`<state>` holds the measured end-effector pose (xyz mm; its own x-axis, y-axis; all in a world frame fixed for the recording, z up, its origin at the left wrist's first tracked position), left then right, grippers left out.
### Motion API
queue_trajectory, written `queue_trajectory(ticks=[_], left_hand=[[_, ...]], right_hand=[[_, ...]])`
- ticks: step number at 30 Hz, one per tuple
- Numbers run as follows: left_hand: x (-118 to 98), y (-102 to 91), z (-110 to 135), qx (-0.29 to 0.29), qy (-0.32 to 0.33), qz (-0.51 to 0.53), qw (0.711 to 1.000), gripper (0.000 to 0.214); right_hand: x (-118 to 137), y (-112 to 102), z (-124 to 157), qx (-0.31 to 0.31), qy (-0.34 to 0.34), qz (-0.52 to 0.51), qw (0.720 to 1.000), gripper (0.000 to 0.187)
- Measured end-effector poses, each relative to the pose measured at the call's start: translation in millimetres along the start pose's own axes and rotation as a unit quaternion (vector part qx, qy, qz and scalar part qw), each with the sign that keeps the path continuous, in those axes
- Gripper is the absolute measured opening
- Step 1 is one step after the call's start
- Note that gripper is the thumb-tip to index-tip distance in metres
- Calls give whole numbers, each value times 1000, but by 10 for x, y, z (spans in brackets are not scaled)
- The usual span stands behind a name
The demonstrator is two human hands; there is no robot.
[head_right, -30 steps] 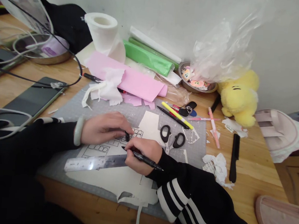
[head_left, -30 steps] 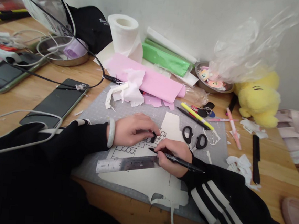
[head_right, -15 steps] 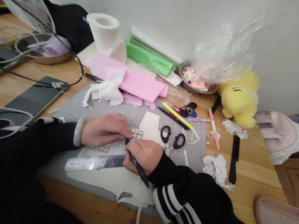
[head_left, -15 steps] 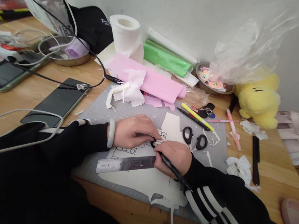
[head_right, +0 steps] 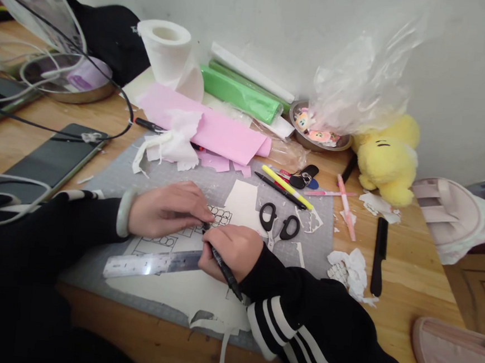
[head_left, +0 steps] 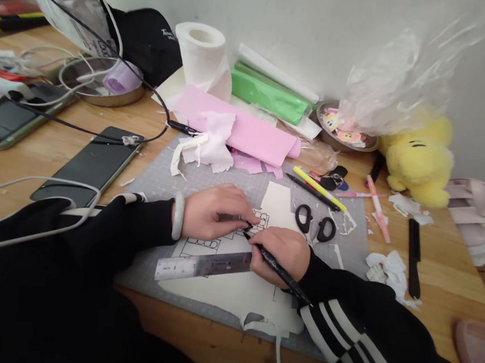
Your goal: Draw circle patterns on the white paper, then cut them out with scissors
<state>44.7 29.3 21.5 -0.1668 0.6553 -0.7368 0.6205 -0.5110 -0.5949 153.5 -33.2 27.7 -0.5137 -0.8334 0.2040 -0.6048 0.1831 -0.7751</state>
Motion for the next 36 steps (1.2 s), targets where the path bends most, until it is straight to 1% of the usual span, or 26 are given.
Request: queue_trajectory(ticks=[4, 8, 11, 15, 24, 36], left_hand=[[29, 6, -10, 8, -24, 1, 1000, 17], [23, 13, -15, 16, -21, -1, 1000, 17], [17, 9, -11, 4, -15, 5, 1000, 17], [26, 33, -7, 15, -20, 1, 1000, 17], [31, 35, -3, 11, -29, -1, 1000, 16], [19, 38, -8, 14, -18, -11, 1000, 16]], right_hand=[[-4, 11, 9, 3, 3, -4, 1000, 13], [-1, 10, 14, -4, 3, 9, 1000, 13], [8, 28, 13, 8, -4, 18, 1000, 12], [2, 50, 19, 24, -4, 18, 1000, 11], [-45, 34, 33, 23, 25, -17, 999, 11], [-93, 23, 45, 19, 57, -34, 998, 10]])
Point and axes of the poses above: each hand's wrist, its own z-axis away from the middle knuckle, its own y-axis out of the palm, x = y × z, the point moved 6 cm from there along -z, towards the middle knuckle, and after that the axes turned 11 degrees about -y, right-handed, at the moved point
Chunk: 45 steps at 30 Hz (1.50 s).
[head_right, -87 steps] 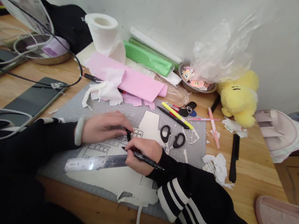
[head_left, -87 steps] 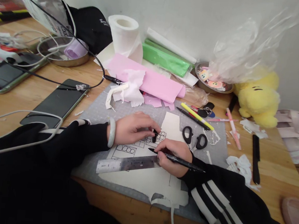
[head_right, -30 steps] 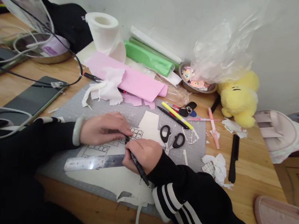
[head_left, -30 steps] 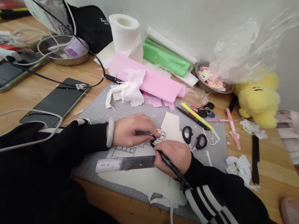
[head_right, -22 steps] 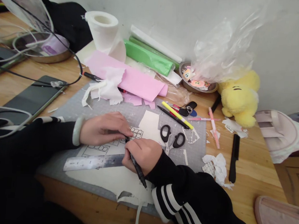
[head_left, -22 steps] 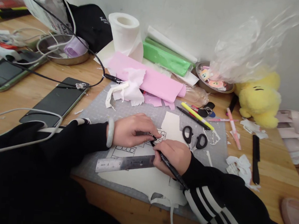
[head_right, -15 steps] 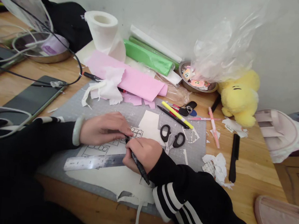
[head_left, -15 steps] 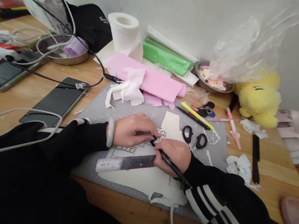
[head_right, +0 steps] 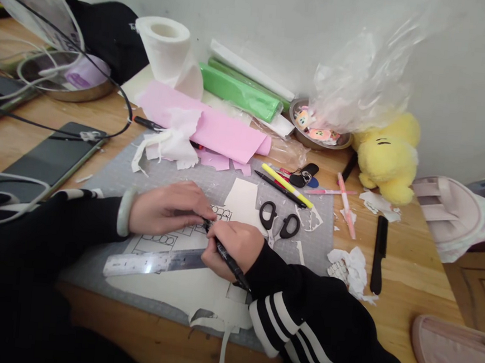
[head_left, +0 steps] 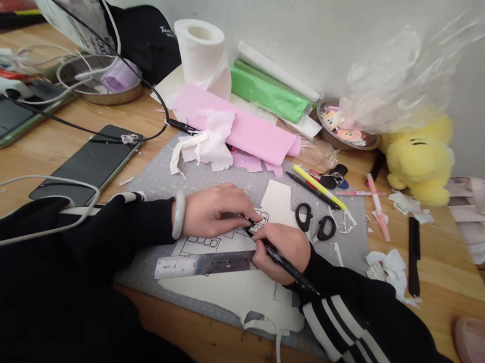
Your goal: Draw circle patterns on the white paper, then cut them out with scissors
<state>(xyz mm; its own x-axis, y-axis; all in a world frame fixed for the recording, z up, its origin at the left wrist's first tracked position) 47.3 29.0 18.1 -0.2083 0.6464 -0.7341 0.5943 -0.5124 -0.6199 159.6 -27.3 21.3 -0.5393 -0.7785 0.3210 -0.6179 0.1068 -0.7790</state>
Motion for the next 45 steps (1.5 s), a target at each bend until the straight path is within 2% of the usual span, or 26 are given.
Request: queue_trajectory(ticks=[10, 19, 45], left_hand=[[3, 11, 1, 4, -3, -3, 1000, 16], [13, 20, 9, -3, -5, 0, 1000, 17], [18, 15, -11, 15, -18, -2, 1000, 16]], right_hand=[[-23, 9, 33, -4, 11, 6, 1000, 11], [-102, -72, 16, -24, 108, 15, 994, 11], [-114, 16, 81, -21, 68, 4, 997, 10]])
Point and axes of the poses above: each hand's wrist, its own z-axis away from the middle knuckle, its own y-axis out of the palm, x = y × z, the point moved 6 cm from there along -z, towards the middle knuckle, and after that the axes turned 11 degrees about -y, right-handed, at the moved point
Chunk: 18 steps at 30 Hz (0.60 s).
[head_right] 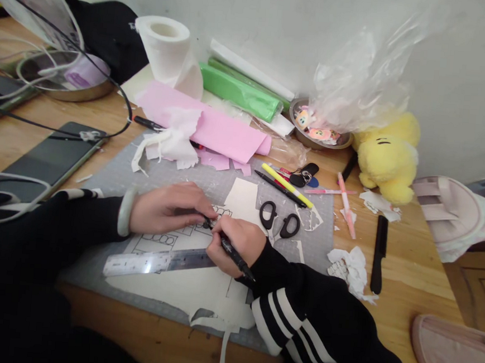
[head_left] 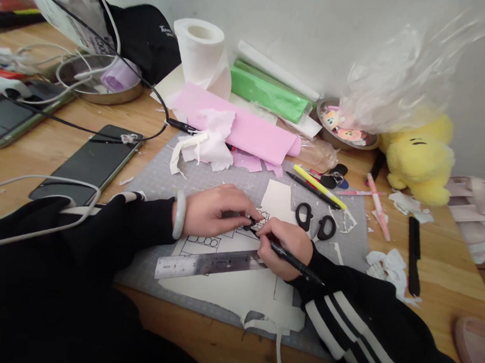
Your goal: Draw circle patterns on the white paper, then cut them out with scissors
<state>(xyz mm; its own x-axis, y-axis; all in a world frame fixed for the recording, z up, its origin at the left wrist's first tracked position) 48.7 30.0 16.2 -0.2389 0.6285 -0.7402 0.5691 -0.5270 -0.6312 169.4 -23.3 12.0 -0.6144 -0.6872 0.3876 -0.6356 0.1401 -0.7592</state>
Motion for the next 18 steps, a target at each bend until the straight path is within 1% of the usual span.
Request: queue_trajectory(ticks=[7, 10, 12, 14, 18], left_hand=[[18, 8, 5, -2, -16, 4, 1000, 16], [14, 4, 6, -3, -15, 6, 1000, 16], [10, 5, 4, -2, -11, 7, 1000, 16], [11, 5, 3, -4, -11, 5, 1000, 16], [13, 6, 4, -7, -13, 4, 1000, 16]], right_hand=[[27, -15, -47, 13, -11, -20, 1000, 11], [56, -18, -54, 17, -24, -30, 999, 11], [59, -27, -45, 13, -19, -30, 999, 11], [34, -42, -34, 6, 9, -28, 1000, 11], [-60, -68, -20, 4, 97, -46, 994, 11]])
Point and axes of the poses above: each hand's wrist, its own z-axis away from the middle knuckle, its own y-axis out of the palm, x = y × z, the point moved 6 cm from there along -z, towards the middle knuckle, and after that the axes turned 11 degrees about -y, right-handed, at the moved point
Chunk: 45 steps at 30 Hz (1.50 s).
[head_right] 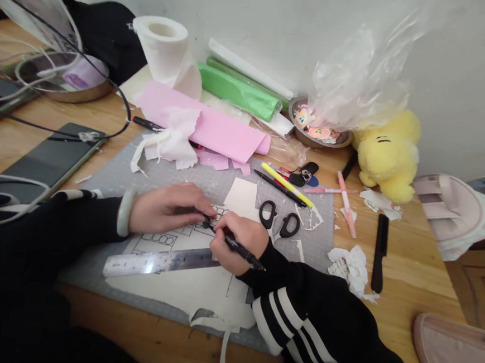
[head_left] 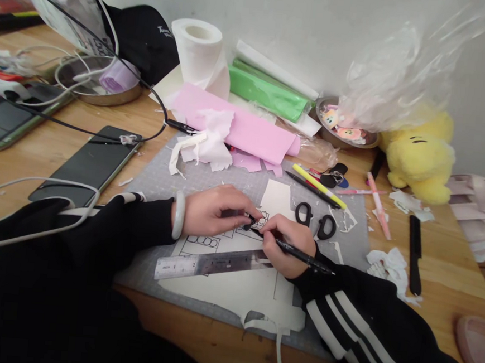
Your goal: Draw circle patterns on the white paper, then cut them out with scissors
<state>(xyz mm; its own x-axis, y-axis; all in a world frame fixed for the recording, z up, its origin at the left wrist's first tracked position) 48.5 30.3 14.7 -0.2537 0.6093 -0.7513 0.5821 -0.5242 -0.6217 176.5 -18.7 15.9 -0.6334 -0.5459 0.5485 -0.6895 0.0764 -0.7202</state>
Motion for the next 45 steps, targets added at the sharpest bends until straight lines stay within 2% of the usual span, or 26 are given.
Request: queue_trajectory(ticks=[12, 17, 23, 36, 45], left_hand=[[15, 3, -9, 4, 1, -3, 1000, 17], [14, -4, -6, 1, 1, -4, 1000, 17], [28, -13, -4, -11, -3, -5, 1000, 17], [-40, -45, 8, -24, 30, 2, 999, 18], [-48, -22, 7, -18, 28, 13, 999, 18]], right_hand=[[-154, 83, -42, 37, 121, -120, 985, 7], [-267, 121, -28, 5, 188, -211, 959, 10], [-317, 151, -3, -29, 281, -311, 907, 17], [-340, 176, -5, -15, 262, -312, 913, 19], [-333, 185, -90, 22, 250, -298, 921, 21]])
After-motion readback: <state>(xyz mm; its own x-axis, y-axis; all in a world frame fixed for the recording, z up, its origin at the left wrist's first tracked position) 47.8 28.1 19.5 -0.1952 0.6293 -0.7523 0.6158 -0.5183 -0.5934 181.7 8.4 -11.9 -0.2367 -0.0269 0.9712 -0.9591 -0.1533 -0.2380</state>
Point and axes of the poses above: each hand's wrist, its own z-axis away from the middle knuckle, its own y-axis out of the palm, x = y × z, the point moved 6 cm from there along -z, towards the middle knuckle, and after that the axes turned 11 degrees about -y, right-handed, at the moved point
